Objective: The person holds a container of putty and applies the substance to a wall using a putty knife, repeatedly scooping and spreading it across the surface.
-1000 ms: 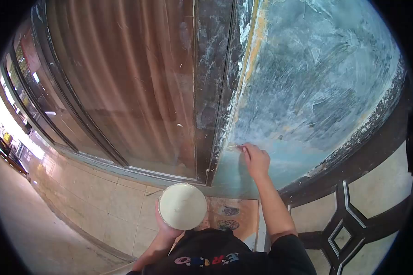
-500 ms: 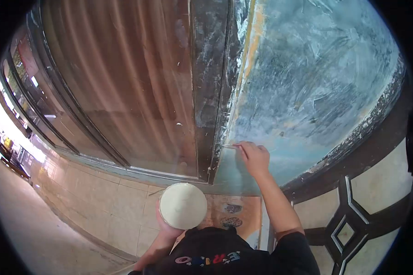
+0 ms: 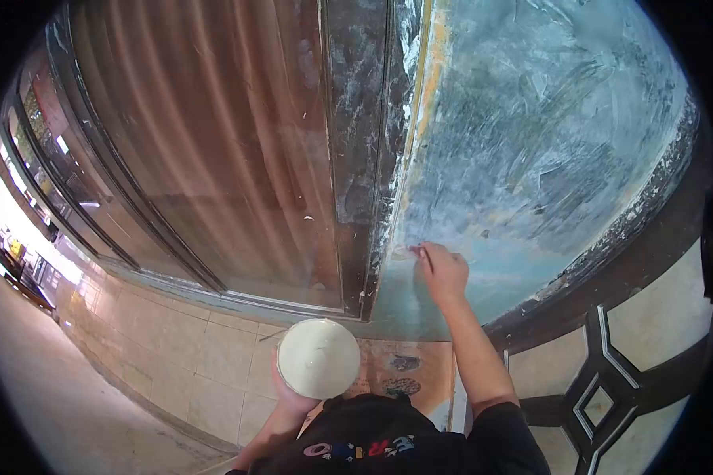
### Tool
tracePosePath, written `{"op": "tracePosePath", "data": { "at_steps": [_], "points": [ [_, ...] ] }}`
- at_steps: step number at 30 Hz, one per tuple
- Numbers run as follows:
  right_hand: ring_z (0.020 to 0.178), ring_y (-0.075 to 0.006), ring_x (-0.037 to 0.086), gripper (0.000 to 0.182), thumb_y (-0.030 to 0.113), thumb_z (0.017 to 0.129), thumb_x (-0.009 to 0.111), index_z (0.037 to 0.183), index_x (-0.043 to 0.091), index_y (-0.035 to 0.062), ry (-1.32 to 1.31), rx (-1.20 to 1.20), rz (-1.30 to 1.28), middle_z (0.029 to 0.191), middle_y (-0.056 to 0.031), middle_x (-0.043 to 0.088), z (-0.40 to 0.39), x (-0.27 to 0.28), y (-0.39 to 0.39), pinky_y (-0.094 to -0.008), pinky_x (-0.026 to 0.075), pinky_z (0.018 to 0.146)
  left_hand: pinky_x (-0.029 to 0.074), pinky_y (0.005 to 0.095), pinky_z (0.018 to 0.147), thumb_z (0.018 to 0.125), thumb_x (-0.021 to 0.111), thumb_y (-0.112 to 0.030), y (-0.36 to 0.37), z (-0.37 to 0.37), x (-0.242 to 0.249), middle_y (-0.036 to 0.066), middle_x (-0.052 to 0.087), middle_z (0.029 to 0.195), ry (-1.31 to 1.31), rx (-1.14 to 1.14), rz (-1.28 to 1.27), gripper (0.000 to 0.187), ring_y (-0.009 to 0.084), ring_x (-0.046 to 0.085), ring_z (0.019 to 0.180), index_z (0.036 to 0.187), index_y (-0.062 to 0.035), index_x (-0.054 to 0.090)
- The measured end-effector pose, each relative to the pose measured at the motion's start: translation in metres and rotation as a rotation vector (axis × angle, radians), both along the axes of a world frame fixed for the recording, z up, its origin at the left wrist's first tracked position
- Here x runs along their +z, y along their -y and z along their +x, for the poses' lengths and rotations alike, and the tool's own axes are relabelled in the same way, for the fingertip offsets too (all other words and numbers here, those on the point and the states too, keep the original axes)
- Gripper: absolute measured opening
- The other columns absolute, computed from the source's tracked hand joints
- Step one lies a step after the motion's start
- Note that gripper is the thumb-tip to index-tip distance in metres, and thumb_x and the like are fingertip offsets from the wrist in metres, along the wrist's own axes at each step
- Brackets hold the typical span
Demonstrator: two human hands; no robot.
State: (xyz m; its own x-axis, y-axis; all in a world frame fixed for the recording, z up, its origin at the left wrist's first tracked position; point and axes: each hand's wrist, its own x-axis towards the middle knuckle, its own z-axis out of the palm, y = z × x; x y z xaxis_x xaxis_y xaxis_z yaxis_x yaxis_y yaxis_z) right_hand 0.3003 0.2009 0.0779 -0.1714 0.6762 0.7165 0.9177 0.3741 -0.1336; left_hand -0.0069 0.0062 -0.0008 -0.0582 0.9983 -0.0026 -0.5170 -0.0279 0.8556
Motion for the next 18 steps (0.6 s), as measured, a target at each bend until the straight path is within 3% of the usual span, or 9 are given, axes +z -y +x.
{"op": "tracePosePath", "data": {
  "at_steps": [3,5,6,7,8,9,15,17,18],
  "points": [
    [0.07,-0.0239,0.065,0.015,0.016,0.09,0.07,0.104,0.068,0.0164,-0.057,0.046,0.138,0.092,-0.0021,0.071,-0.008,0.006,0.007,-0.0365,0.046,0.063,0.038,0.0532,0.115,0.107,0.038,-0.046,0.001,0.004,0.016,0.017,0.047,0.151,0.182,-0.082,-0.005,0.061,0.033,0.051,0.136,0.154,-0.0078,0.032],
    [0.068,-0.0236,0.063,0.016,0.015,0.088,0.07,0.104,0.067,0.0164,-0.06,0.102,0.189,0.09,-0.0018,0.07,-0.008,0.002,0.006,-0.0359,0.047,0.063,0.037,0.0593,0.114,0.098,0.024,-0.07,-0.001,0.005,0.018,0.009,0.045,0.155,0.392,-0.148,-0.149,0.078,0.0364,0.046,0.14,0.155,-0.0193,0.04],
    [0.07,-0.0229,0.064,0.015,0.015,0.089,0.07,0.103,0.067,0.016,0.02,0.089,0.064,0.09,-0.0017,0.07,-0.005,-0.009,0.004,-0.0359,0.047,0.063,0.037,0.0593,0.114,0.098,0.024,-0.07,-0.002,0.006,0.021,0.009,0.045,0.155,0.392,-0.148,-0.146,0.078,0.0364,0.046,0.14,0.155,-0.0193,0.04],
    [0.072,-0.0223,0.065,0.013,0.016,0.089,0.07,0.103,0.068,0.0157,0.101,0.075,-0.062,0.09,-0.0016,0.071,-0.002,-0.019,0.001,-0.0359,0.047,0.063,0.037,0.0594,0.114,0.097,0.025,-0.07,-0.004,0.008,0.027,0.009,0.045,0.155,0.606,-0.205,-0.167,0.078,0.0366,0.046,0.14,0.155,-0.0195,0.04],
    [0.075,-0.0212,0.066,0.013,0.015,0.09,0.069,0.103,0.069,0.0147,0.064,0.05,-0.052,0.091,-0.0016,0.072,-0.002,-0.015,0.0,-0.0362,0.047,0.064,0.037,0.0595,0.114,0.097,0.026,-0.071,-0.006,0.009,0.032,0.009,0.045,0.155,0.819,-0.262,-0.186,0.078,0.0367,0.046,0.14,0.154,-0.0198,0.04],
    [0.075,-0.0212,0.066,0.013,0.015,0.09,0.069,0.103,0.069,0.0147,0.062,0.053,-0.047,0.091,-0.0016,0.072,0.0,-0.01,-0.002,-0.0362,0.047,0.064,0.037,0.0595,0.114,0.097,0.026,-0.071,-0.006,0.01,0.036,0.009,0.045,0.155,0.816,-0.261,-0.181,0.078,0.0367,0.046,0.14,0.154,-0.0198,0.04],
    [0.074,-0.0216,0.066,0.014,0.015,0.091,0.068,0.105,0.068,0.0134,-0.058,0.088,0.116,0.093,-0.0025,0.072,-0.002,0.007,0.009,-0.0363,0.046,0.064,0.037,0.0589,0.114,0.098,0.027,-0.069,-0.006,0.011,0.026,0.01,0.045,0.155,0.263,-0.136,-0.058,0.077,0.0368,0.045,0.14,0.154,-0.0179,0.041],
    [0.074,-0.0221,0.067,0.015,0.016,0.091,0.068,0.106,0.068,0.0134,0.014,0.05,-0.008,0.094,-0.0027,0.073,0.001,-0.011,0.007,-0.0359,0.047,0.065,0.036,0.0585,0.115,0.098,0.026,-0.068,-0.007,0.013,0.036,0.01,0.045,0.155,0.806,-0.259,-0.112,0.076,0.0366,0.046,0.14,0.154,-0.0181,0.041],
    [0.074,-0.0222,0.067,0.015,0.016,0.091,0.068,0.106,0.069,0.0133,0.03,0.04,-0.036,0.093,-0.003,0.072,0.002,-0.015,0.005,-0.0358,0.047,0.065,0.036,0.0585,0.115,0.098,0.026,-0.068,-0.005,0.015,0.034,0.01,0.045,0.155,0.806,-0.26,-0.112,0.076,0.0366,0.046,0.14,0.154,-0.0181,0.041]
  ]
}}
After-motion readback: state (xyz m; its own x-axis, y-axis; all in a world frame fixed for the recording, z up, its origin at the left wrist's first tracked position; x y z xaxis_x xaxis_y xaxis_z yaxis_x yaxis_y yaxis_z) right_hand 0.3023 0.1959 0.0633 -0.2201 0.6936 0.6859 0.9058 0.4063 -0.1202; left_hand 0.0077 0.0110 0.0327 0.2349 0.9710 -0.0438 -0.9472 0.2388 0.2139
